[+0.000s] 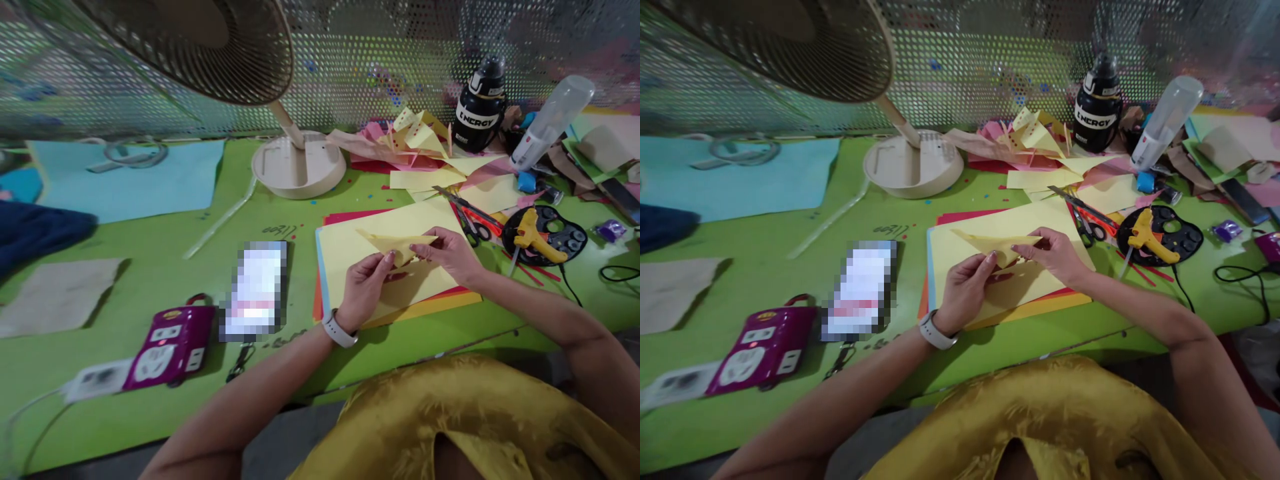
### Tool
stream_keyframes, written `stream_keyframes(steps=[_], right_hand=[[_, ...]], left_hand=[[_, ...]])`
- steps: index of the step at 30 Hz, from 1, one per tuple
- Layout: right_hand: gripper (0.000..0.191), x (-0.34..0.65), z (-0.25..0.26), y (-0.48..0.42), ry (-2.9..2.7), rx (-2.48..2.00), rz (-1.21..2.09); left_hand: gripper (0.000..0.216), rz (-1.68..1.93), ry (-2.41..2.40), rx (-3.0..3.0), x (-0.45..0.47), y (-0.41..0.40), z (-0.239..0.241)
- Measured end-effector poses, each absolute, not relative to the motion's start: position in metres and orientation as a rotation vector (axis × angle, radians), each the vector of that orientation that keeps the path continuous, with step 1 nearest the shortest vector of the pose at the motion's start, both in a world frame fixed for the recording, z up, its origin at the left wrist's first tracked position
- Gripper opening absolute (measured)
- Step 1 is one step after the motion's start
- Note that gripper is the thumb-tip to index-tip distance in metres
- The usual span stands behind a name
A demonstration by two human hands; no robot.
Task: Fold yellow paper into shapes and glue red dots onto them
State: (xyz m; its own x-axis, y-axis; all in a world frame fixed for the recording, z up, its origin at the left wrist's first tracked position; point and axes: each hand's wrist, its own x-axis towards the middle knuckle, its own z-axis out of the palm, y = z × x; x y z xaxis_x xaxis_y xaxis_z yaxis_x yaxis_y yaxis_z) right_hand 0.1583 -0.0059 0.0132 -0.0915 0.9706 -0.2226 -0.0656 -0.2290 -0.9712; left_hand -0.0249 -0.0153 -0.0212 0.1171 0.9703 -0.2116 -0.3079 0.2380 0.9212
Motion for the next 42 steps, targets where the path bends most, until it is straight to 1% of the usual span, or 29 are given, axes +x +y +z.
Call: stream_keyframes(steps=[17,22,28,37,42], right_hand=[[0.048,0.159,0.012,-0.006,-1.076,-1.256,1.501],[0.045,0.158,0.006,-0.005,-1.06,-1.225,1.477],[0.049,0.156,0.003,-0.005,-1.02,-1.24,1.451],[0.043,0.158,0.015,-0.009,-1.073,-1.182,1.458],[0.05,0.164,0.011,-0.005,-1.044,-1.229,1.392]], left_hand=[[0.045,1.125,1.0,0.885,-0.025,-0.016,-0.022],[0.045,1.141,1.012,0.934,-0.026,-0.016,-0.023],[0.047,1.125,1.038,0.96,-0.027,-0.016,-0.021],[0.046,1.139,1.043,0.946,-0.028,-0.013,-0.02],[0.047,1.125,1.045,0.904,-0.029,-0.012,-0.019]])
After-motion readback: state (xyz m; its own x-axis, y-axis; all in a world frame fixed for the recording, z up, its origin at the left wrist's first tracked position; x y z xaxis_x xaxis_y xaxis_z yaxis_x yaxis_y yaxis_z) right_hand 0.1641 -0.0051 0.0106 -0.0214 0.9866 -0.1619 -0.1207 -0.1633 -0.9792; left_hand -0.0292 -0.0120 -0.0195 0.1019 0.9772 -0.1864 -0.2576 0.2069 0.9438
